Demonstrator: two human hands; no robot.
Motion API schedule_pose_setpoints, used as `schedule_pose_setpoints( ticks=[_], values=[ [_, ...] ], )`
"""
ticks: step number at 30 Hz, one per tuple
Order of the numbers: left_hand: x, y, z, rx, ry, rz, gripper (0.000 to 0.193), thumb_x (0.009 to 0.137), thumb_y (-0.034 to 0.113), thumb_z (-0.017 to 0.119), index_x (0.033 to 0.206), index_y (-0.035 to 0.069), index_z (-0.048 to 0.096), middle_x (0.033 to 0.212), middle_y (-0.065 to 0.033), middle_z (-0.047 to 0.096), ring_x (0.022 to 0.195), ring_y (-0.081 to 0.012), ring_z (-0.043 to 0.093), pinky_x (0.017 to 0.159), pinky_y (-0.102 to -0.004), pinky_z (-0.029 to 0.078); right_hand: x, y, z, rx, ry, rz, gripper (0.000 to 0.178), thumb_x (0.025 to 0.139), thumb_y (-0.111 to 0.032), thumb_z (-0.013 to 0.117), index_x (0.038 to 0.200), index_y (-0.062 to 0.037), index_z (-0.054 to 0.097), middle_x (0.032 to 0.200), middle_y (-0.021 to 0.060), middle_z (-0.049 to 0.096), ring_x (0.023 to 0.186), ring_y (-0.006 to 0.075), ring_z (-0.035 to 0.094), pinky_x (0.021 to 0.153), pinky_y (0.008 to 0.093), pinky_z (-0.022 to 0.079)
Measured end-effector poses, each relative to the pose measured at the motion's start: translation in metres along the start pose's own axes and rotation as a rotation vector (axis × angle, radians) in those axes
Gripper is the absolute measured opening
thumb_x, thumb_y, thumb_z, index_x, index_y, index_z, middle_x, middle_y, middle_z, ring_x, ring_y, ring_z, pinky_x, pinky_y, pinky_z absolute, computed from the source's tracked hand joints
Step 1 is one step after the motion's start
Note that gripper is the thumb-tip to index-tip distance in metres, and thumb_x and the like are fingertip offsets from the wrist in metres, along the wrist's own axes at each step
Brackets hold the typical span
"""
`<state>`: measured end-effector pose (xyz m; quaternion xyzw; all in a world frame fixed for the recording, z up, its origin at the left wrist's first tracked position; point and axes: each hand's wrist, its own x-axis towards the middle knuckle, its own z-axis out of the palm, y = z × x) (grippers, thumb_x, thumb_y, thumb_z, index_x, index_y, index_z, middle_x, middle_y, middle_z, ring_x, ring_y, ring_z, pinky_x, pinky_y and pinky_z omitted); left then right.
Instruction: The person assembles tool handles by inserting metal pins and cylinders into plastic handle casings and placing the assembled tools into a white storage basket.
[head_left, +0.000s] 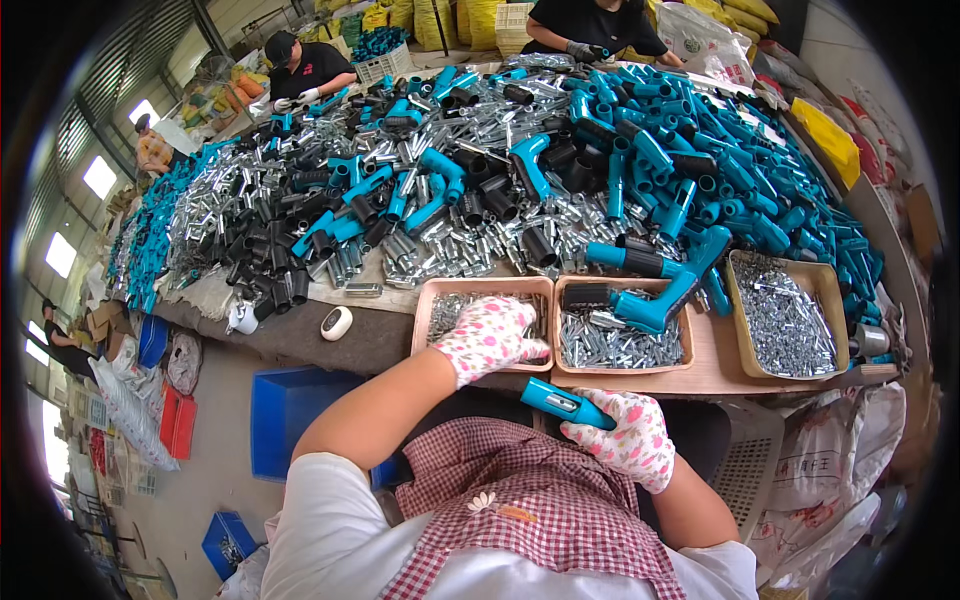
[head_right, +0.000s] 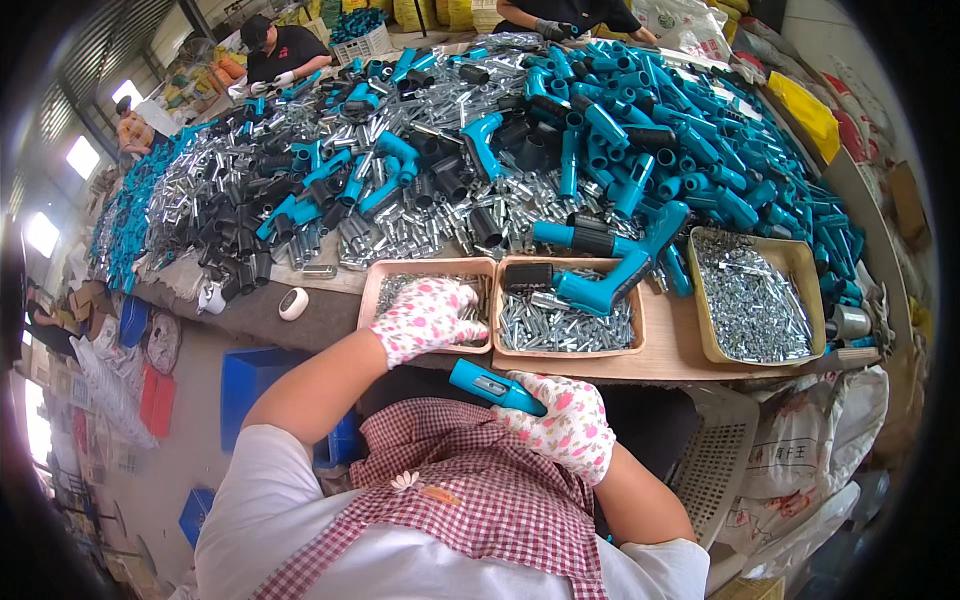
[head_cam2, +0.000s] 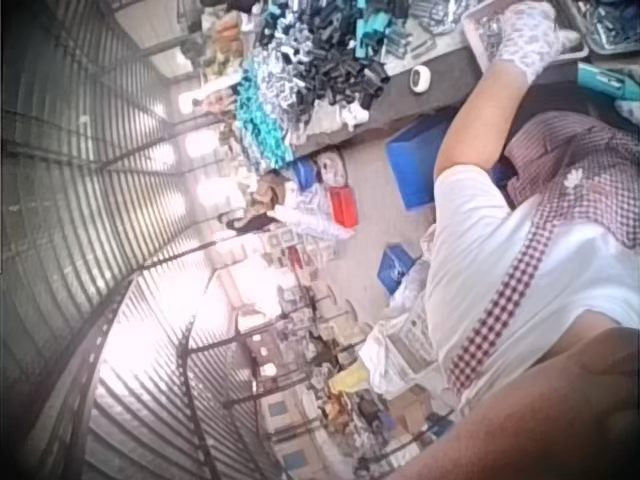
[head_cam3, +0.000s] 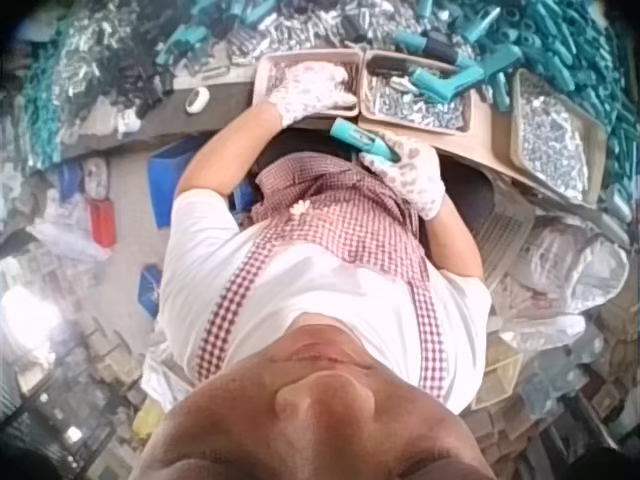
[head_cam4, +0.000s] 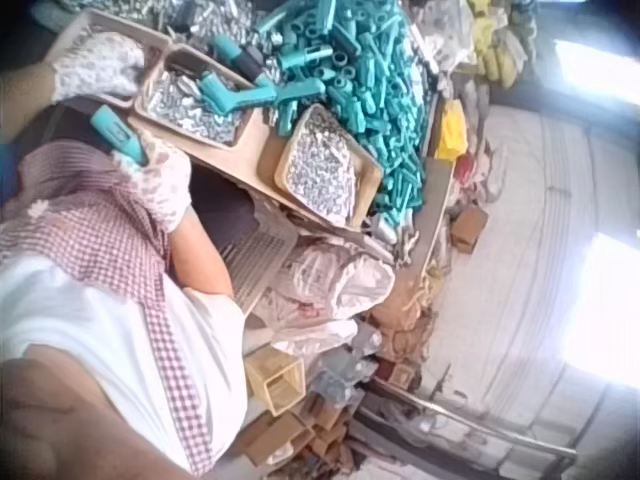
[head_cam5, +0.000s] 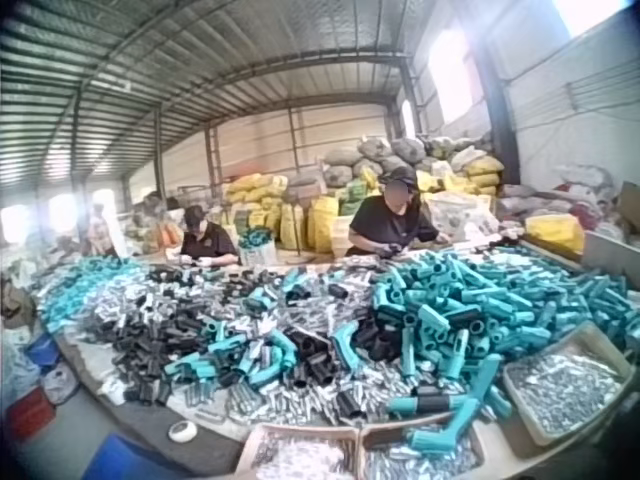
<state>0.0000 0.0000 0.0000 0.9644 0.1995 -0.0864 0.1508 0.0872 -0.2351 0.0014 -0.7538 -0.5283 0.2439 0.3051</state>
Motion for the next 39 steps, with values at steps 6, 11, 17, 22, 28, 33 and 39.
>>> schedule_pose_setpoints(
  ticks=[6, 11, 17, 22, 28, 33, 39],
  values=[
    [0.012, -0.006, 0.015, 0.183, -0.041, 0.042, 0.02, 0.082, 0.018, 0.058, 0.087, 0.005, 0.071, 0.085, -0.0188, 0.069, 0.085, -0.0343, 0.067, 0.077, -0.0461, 0.054, -0.003, -0.006, -0.006, 0.042, 0.052, -0.003, 0.046, 0.079, -0.037, 0.074, 0.113, -0.008, 0.068, 0.082, 0.0156, 0.07, 0.075, 0.03, 0.07, 0.07, 0.0384, 0.054],
    [0.005, -0.027, 0.029, 0.062, 0.266, 0.059, 0.03, 0.087, 0.012, 0.052, 0.114, 0.005, 0.064, 0.094, -0.0173, 0.069, 0.09, -0.0325, 0.067, 0.077, -0.0442, 0.053, -0.002, -0.004, -0.007, -0.022, 0.052, -0.013, 0.045, 0.08, -0.038, 0.074, 0.112, -0.0071, 0.068, 0.079, 0.0153, 0.069, 0.074, 0.0297, 0.069, 0.068, 0.0379, 0.054],
    [-0.017, -0.039, 0.007, 0.191, 0.325, -0.044, 0.03, 0.09, 0.019, 0.058, 0.118, 0.013, 0.067, 0.1, -0.0107, 0.07, 0.094, -0.0266, 0.066, 0.083, -0.041, 0.051, -0.001, 0.003, 0.001, -0.135, 0.152, -0.1, 0.048, 0.08, -0.039, 0.074, 0.114, -0.0067, 0.067, 0.08, 0.0144, 0.069, 0.074, 0.0296, 0.069, 0.067, 0.0383, 0.054],
    [-0.032, -0.057, 0.018, -0.113, 0.623, 0.013, 0.02, 0.085, 0.015, 0.068, 0.103, 0.009, 0.073, 0.106, -0.0089, 0.07, 0.099, -0.024, 0.066, 0.09, -0.0359, 0.05, -0.003, -0.003, 0.003, -0.318, 0.143, -0.078, 0.052, 0.082, -0.042, 0.071, 0.119, -0.0062, 0.064, 0.084, 0.014, 0.07, 0.075, 0.0294, 0.069, 0.067, 0.0381, 0.055],
    [-0.07, 0.005, 0.017, -0.529, 0.576, 0.577, 0.015, 0.085, 0.017, 0.071, 0.098, 0.009, 0.07, 0.116, -0.0102, 0.068, 0.119, -0.0303, 0.058, 0.107, -0.0457, 0.039, -0.004, -0.006, 0.003, -0.4, 0.143, -0.114, 0.058, 0.082, -0.044, 0.069, 0.124, -0.0041, 0.06, 0.086, 0.0135, 0.069, 0.074, 0.029, 0.068, 0.065, 0.0388, 0.054],
    [-0.076, 0.022, 0.037, -0.446, 0.625, 0.608, 0.016, 0.083, 0.012, 0.071, 0.097, 0.008, 0.067, 0.114, -0.0112, 0.069, 0.117, -0.0313, 0.06, 0.105, -0.0483, 0.041, -0.005, -0.011, 0.003, -0.433, 0.081, -0.085, 0.06, 0.083, -0.043, 0.068, 0.127, -0.0035, 0.058, 0.086, 0.0149, 0.068, 0.072, 0.029, 0.067, 0.063, 0.0394, 0.053],
    [-0.082, 0.026, 0.043, -0.503, 0.669, 0.544, 0.016, 0.081, 0.006, 0.072, 0.097, 0.007, 0.067, 0.108, -0.0116, 0.07, 0.111, -0.0297, 0.064, 0.1, -0.0449, 0.046, -0.005, -0.001, 0.01, -0.41, 0.193, -0.208, 0.061, 0.078, -0.042, 0.071, 0.123, -0.0021, 0.06, 0.081, 0.0157, 0.067, 0.068, 0.0298, 0.066, 0.059, 0.0407, 0.053]
  ],
)
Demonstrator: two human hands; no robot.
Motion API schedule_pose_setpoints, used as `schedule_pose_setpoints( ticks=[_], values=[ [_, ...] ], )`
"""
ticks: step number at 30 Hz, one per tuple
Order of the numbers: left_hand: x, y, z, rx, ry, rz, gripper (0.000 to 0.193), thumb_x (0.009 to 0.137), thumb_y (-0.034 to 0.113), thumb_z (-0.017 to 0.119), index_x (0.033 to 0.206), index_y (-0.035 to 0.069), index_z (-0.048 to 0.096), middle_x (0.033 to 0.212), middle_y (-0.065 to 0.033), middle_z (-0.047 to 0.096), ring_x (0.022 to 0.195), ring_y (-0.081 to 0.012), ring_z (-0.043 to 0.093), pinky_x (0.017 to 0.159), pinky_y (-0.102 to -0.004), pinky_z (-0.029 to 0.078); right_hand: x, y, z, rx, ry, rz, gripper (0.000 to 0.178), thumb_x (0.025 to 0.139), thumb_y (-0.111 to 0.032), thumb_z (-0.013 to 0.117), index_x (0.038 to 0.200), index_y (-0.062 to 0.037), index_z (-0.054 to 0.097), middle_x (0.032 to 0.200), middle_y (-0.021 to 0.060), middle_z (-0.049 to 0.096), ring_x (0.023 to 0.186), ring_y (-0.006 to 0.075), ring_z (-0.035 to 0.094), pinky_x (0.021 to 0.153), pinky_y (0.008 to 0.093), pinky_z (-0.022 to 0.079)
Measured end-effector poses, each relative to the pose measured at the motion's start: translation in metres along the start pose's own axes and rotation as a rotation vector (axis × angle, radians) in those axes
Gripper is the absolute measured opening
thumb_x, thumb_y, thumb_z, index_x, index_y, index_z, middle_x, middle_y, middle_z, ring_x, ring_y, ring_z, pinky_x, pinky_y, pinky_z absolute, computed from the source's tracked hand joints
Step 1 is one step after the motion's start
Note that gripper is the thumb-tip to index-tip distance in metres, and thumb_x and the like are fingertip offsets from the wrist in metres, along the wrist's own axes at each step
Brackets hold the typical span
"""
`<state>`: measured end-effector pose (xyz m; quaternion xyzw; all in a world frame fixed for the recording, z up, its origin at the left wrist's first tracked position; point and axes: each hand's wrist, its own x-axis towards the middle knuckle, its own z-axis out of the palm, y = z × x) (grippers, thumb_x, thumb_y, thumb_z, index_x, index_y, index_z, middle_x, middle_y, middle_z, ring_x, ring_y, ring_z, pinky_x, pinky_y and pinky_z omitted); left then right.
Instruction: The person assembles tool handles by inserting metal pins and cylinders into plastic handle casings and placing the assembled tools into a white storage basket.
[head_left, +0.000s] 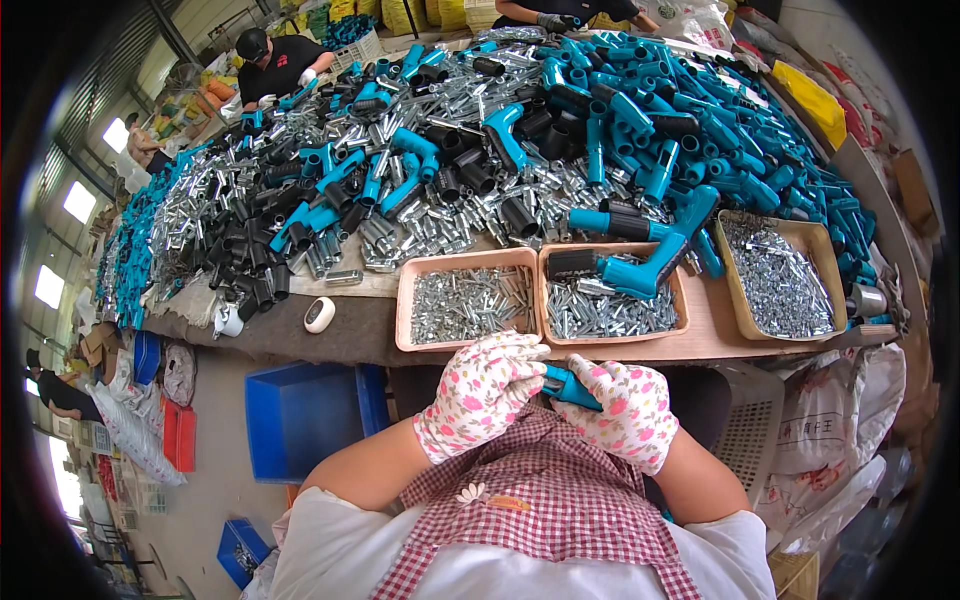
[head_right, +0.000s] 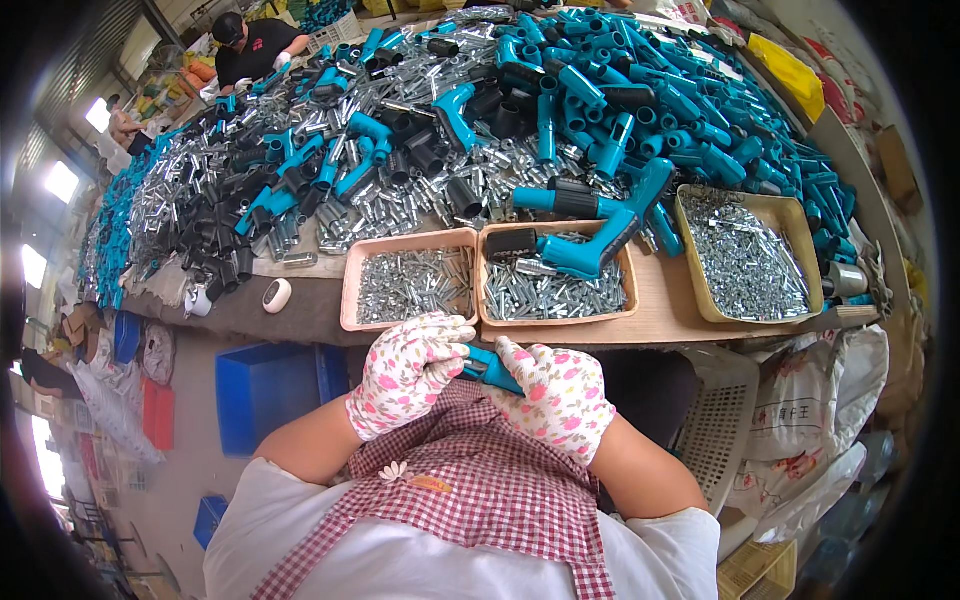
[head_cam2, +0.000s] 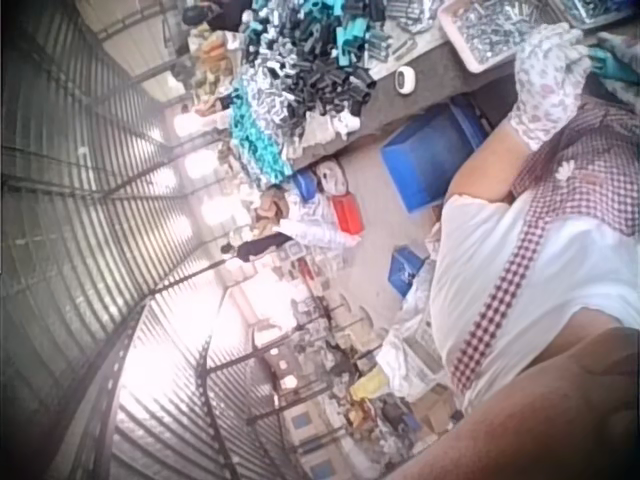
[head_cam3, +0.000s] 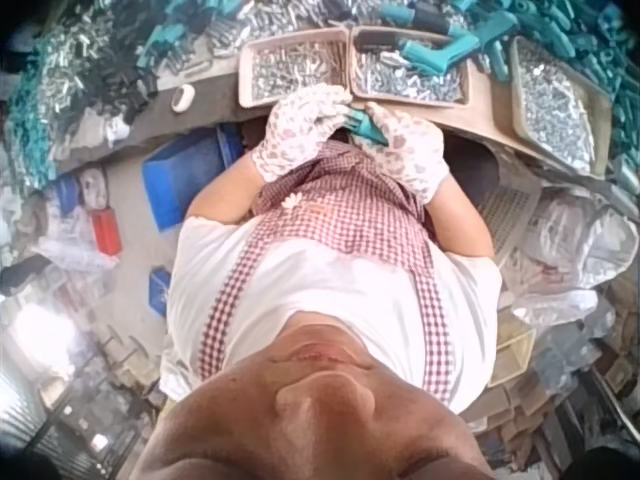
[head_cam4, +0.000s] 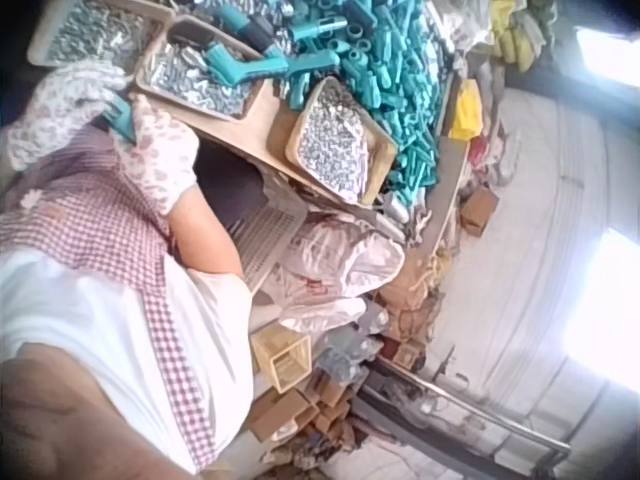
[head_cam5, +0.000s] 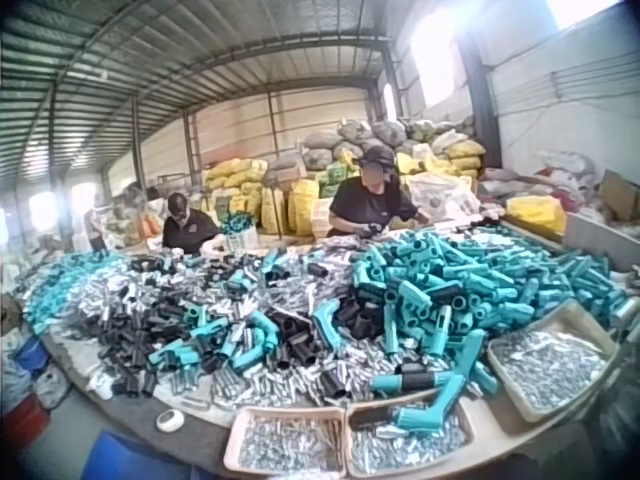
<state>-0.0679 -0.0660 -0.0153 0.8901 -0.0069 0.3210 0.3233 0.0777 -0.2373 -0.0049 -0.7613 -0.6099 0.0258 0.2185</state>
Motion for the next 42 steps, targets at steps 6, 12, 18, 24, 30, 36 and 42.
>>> schedule_pose_setpoints(
  ticks=[6, 12, 18, 24, 30, 36, 42],
  values=[
    [0.0, -0.005, -0.006, 0.18, -0.171, 0.09, 0.016, 0.08, 0.01, 0.071, 0.096, 0.005, 0.068, 0.106, -0.01, 0.07, 0.105, -0.0272, 0.065, 0.095, -0.0439, 0.05, 0.002, -0.001, 0.006, 0.005, -0.045, -0.016, 0.06, 0.077, -0.043, 0.072, 0.12, -0.0018, 0.062, 0.079, 0.0156, 0.066, 0.065, 0.0295, 0.066, 0.056, 0.0409, 0.053],
    [0.002, 0.006, -0.006, 0.401, -0.499, 0.147, 0.02, 0.076, 0.02, 0.065, 0.087, 0.003, 0.067, 0.103, -0.0151, 0.067, 0.099, -0.0302, 0.065, 0.086, -0.0429, 0.053, 0.0, -0.004, 0.003, -0.058, -0.142, -0.05, 0.061, 0.078, -0.044, 0.071, 0.12, -0.0005, 0.061, 0.081, 0.0165, 0.067, 0.067, 0.0301, 0.067, 0.058, 0.0408, 0.053],
    [0.01, 0.008, -0.009, 0.435, -0.669, 0.16, 0.018, 0.077, 0.02, 0.062, 0.083, 0.004, 0.066, 0.093, -0.0171, 0.066, 0.087, -0.0296, 0.066, 0.077, -0.0418, 0.053, 0.0, 0.001, 0.011, -0.003, -0.251, -0.012, 0.062, 0.082, -0.05, 0.065, 0.122, -0.0034, 0.06, 0.089, 0.0186, 0.068, 0.074, 0.0313, 0.068, 0.066, 0.0408, 0.054],
    [0.022, 0.043, -0.008, 0.656, -0.859, -0.202, 0.018, 0.081, 0.022, 0.057, 0.079, 0.005, 0.064, 0.074, -0.0133, 0.06, 0.073, -0.0275, 0.062, 0.064, -0.0407, 0.05, 0.01, -0.008, 0.003, -0.027, -0.368, 0.033, 0.062, 0.084, -0.049, 0.062, 0.127, -0.0046, 0.058, 0.097, 0.0201, 0.068, 0.082, 0.0322, 0.068, 0.07, 0.0405, 0.054],
    [0.016, 0.017, -0.009, 0.63, -0.61, 0.175, 0.015, 0.079, 0.02, 0.059, 0.073, 0.007, 0.061, 0.072, -0.0097, 0.057, 0.074, -0.026, 0.062, 0.061, -0.0384, 0.051, 0.006, -0.002, 0.005, 0.056, -0.293, 0.061, 0.063, 0.083, -0.048, 0.064, 0.127, -0.0042, 0.058, 0.097, 0.0193, 0.068, 0.084, 0.0312, 0.068, 0.073, 0.0399, 0.054],
    [0.016, 0.007, -0.006, 0.462, -0.526, 0.14, 0.012, 0.078, 0.02, 0.061, 0.074, 0.009, 0.06, 0.071, -0.0057, 0.055, 0.069, -0.0235, 0.062, 0.061, -0.0387, 0.051, 0.005, 0.002, 0.006, 0.147, -0.209, 0.034, 0.059, 0.081, -0.044, 0.068, 0.126, -0.0077, 0.06, 0.095, 0.0166, 0.069, 0.082, 0.0314, 0.068, 0.073, 0.0391, 0.054],
    [0.013, 0.001, 0.002, 0.376, -0.257, 0.143, 0.015, 0.084, 0.016, 0.069, 0.091, 0.004, 0.068, 0.102, -0.0134, 0.069, 0.091, -0.0269, 0.068, 0.078, -0.0393, 0.055, 0.012, 0.003, -0.005, 0.221, -0.176, 0.113, 0.052, 0.078, -0.036, 0.074, 0.121, -0.0085, 0.063, 0.087, 0.0145, 0.069, 0.078, 0.0312, 0.068, 0.07, 0.0396, 0.054]
  ],
)
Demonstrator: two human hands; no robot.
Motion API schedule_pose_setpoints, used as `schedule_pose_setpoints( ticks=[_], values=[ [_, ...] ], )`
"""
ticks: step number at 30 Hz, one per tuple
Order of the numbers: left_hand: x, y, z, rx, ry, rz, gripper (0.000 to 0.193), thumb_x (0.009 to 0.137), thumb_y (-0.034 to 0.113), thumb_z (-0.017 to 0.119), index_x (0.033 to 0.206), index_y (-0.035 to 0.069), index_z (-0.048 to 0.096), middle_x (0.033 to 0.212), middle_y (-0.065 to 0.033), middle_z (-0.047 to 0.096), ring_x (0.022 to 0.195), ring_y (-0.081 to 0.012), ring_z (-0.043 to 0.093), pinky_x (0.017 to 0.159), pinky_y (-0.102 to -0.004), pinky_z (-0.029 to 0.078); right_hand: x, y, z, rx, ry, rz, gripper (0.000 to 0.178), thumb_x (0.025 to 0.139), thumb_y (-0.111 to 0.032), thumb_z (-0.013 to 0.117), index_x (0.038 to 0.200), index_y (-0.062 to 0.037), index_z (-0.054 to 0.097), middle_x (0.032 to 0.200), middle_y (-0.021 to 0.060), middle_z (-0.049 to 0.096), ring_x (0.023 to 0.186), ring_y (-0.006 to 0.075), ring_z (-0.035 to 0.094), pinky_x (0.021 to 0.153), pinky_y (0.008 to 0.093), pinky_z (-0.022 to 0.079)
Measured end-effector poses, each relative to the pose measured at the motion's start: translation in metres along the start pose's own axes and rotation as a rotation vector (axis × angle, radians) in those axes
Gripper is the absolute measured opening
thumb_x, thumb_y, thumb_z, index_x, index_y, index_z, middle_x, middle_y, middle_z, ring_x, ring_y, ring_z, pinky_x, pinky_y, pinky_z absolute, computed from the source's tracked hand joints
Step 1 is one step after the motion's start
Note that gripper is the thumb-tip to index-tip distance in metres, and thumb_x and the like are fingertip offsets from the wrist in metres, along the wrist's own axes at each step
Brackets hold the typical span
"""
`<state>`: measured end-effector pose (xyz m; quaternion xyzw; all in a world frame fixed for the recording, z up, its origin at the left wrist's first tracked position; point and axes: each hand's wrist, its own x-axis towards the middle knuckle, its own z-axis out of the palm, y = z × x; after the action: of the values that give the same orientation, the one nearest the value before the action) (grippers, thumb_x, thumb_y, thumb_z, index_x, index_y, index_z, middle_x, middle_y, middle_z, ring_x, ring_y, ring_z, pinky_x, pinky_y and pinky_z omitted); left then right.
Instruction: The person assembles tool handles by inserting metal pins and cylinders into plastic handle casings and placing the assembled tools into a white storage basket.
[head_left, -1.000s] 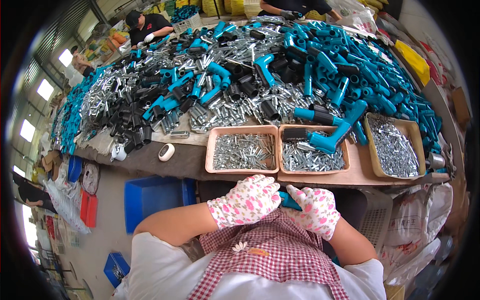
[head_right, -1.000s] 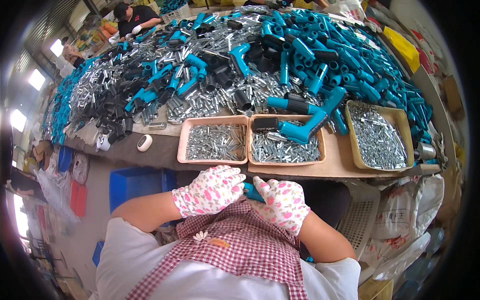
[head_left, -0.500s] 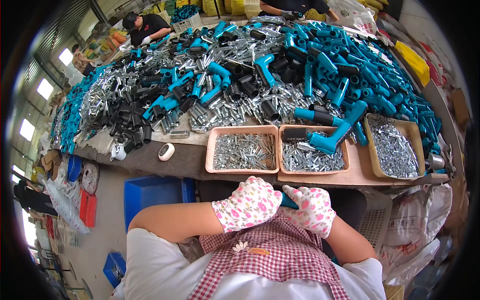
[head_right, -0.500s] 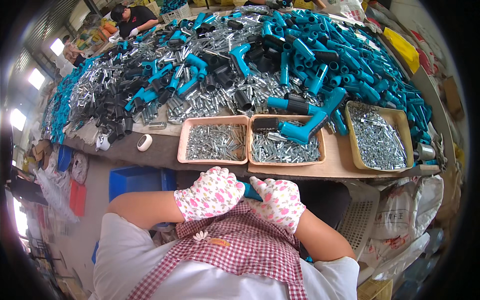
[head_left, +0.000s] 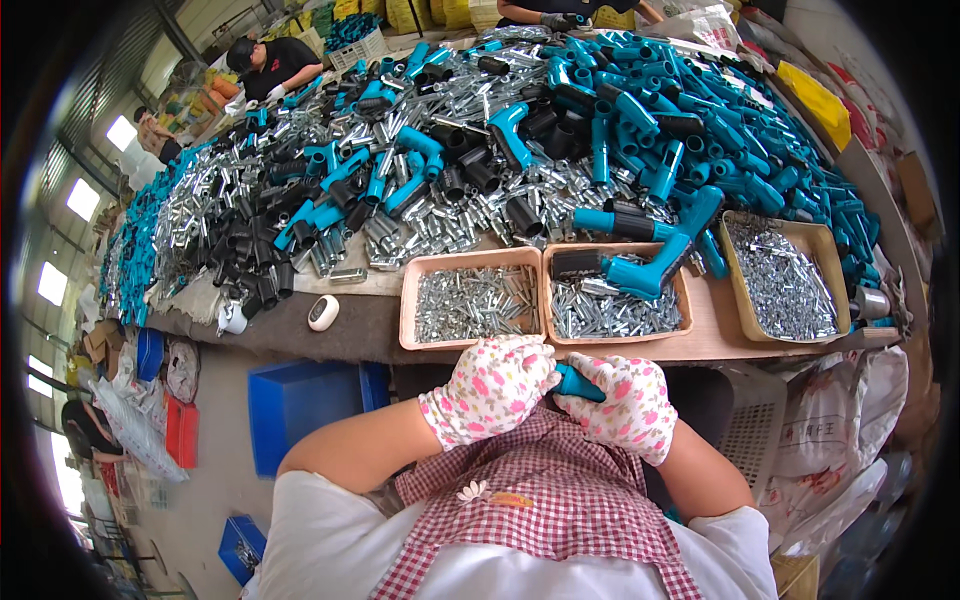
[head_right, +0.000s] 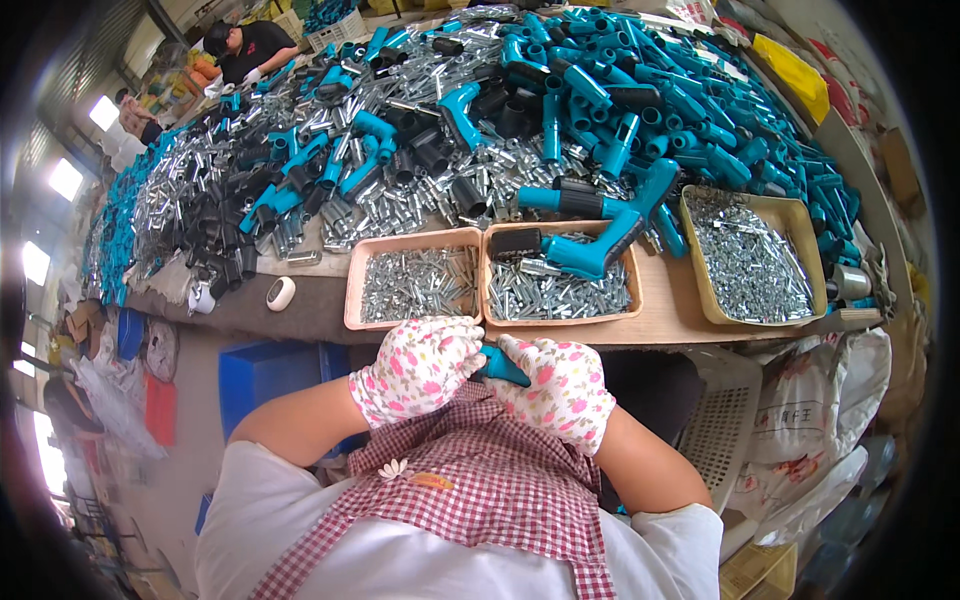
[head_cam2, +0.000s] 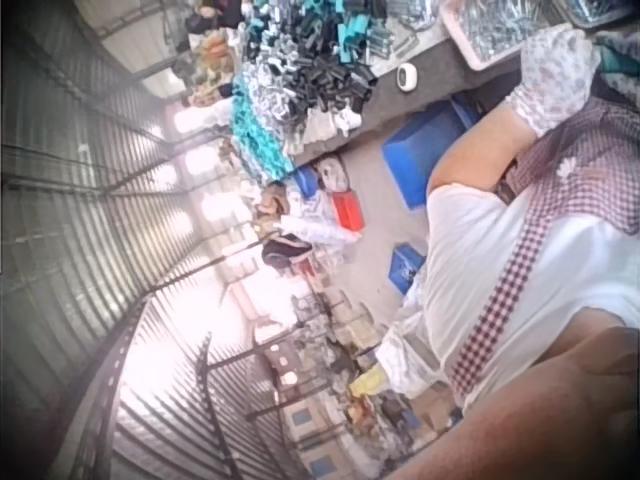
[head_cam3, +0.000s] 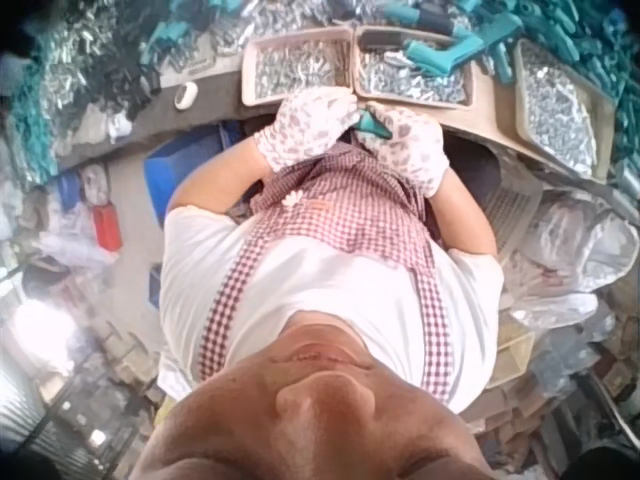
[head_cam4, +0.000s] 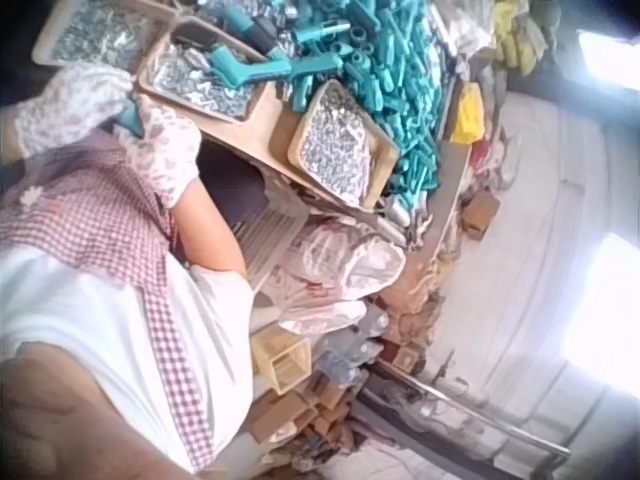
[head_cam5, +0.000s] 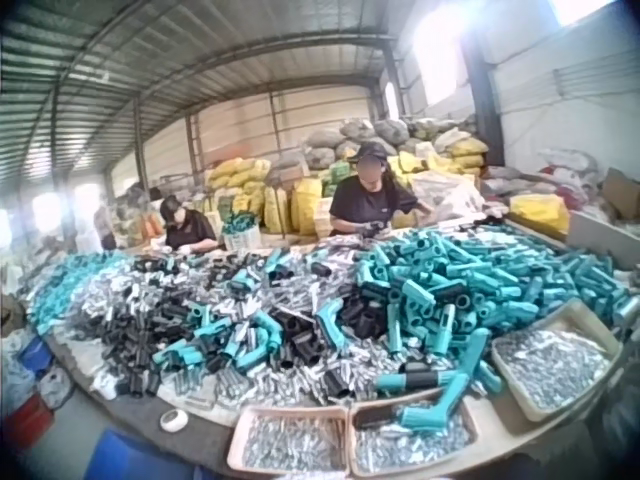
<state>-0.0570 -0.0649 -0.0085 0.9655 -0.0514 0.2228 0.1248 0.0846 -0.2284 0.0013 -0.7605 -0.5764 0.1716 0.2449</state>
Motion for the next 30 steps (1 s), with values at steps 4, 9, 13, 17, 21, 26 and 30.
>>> schedule_pose_setpoints(
  ticks=[4, 9, 13, 17, 21, 26, 30],
  values=[
    [-0.01, -0.001, 0.001, 0.043, 0.112, 0.111, 0.016, 0.084, 0.016, 0.069, 0.094, 0.003, 0.069, 0.103, -0.0121, 0.069, 0.099, -0.027, 0.066, 0.085, -0.0396, 0.054, -0.003, 0.001, 0.003, -0.07, -0.005, -0.043, 0.053, 0.082, -0.04, 0.069, 0.124, -0.0086, 0.06, 0.09, 0.013, 0.069, 0.081, 0.0305, 0.068, 0.071, 0.0401, 0.054],
    [-0.007, -0.017, -0.005, -0.357, -0.171, -0.03, 0.018, 0.086, 0.017, 0.067, 0.101, 0.008, 0.069, 0.107, -0.0088, 0.069, 0.105, -0.0265, 0.064, 0.089, -0.0393, 0.053, -0.005, 0.007, 0.007, 0.011, -0.001, -0.074, 0.053, 0.082, -0.041, 0.068, 0.123, -0.0087, 0.061, 0.091, 0.0137, 0.069, 0.08, 0.0306, 0.067, 0.07, 0.0401, 0.054],
    [0.0, -0.017, -0.013, -0.545, -0.194, -0.152, 0.015, 0.086, 0.016, 0.07, 0.097, 0.007, 0.068, 0.104, -0.0102, 0.07, 0.101, -0.0273, 0.067, 0.087, -0.039, 0.054, -0.006, -0.001, 0.002, -0.034, -0.006, -0.07, 0.054, 0.082, -0.043, 0.069, 0.122, -0.0078, 0.062, 0.091, 0.0144, 0.069, 0.077, 0.0299, 0.067, 0.066, 0.04, 0.054],
    [0.003, -0.015, -0.015, -0.516, 0.034, -0.081, 0.016, 0.081, 0.011, 0.074, 0.094, 0.004, 0.069, 0.102, -0.0131, 0.071, 0.098, -0.0288, 0.069, 0.085, -0.0387, 0.055, -0.004, -0.003, -0.002, -0.027, 0.1, -0.111, 0.053, 0.078, -0.039, 0.074, 0.118, -0.0053, 0.064, 0.083, 0.0143, 0.069, 0.072, 0.0299, 0.068, 0.064, 0.0381, 0.054],
    [-0.001, -0.014, -0.022, -0.466, 0.13, -0.08, 0.019, 0.079, 0.013, 0.076, 0.094, 0.003, 0.07, 0.107, -0.0146, 0.07, 0.101, -0.0305, 0.068, 0.086, -0.0394, 0.054, -0.008, -0.005, -0.011, -0.002, 0.164, -0.135, 0.052, 0.076, -0.037, 0.076, 0.115, -0.0042, 0.066, 0.081, 0.0139, 0.068, 0.07, 0.0296, 0.068, 0.062, 0.0375, 0.055],
    [-0.005, -0.012, -0.023, -0.568, 0.094, -0.044, 0.024, 0.079, 0.009, 0.076, 0.101, 0.006, 0.067, 0.113, -0.0169, 0.068, 0.109, -0.0342, 0.065, 0.091, -0.0437, 0.052, -0.01, -0.006, -0.011, -0.026, 0.183, -0.164, 0.052, 0.078, -0.037, 0.074, 0.117, -0.0045, 0.064, 0.079, 0.0118, 0.067, 0.068, 0.0283, 0.067, 0.06, 0.0378, 0.054],
    [-0.004, -0.008, -0.023, -0.525, 0.111, -0.046, 0.02, 0.078, 0.014, 0.077, 0.095, 0.006, 0.069, 0.111, -0.0129, 0.069, 0.105, -0.0297, 0.066, 0.09, -0.0408, 0.053, -0.01, -0.005, -0.008, -0.066, 0.201, -0.196, 0.053, 0.077, -0.037, 0.074, 0.117, -0.0044, 0.064, 0.077, 0.0107, 0.067, 0.066, 0.0281, 0.066, 0.059, 0.038, 0.054]
  ],
)
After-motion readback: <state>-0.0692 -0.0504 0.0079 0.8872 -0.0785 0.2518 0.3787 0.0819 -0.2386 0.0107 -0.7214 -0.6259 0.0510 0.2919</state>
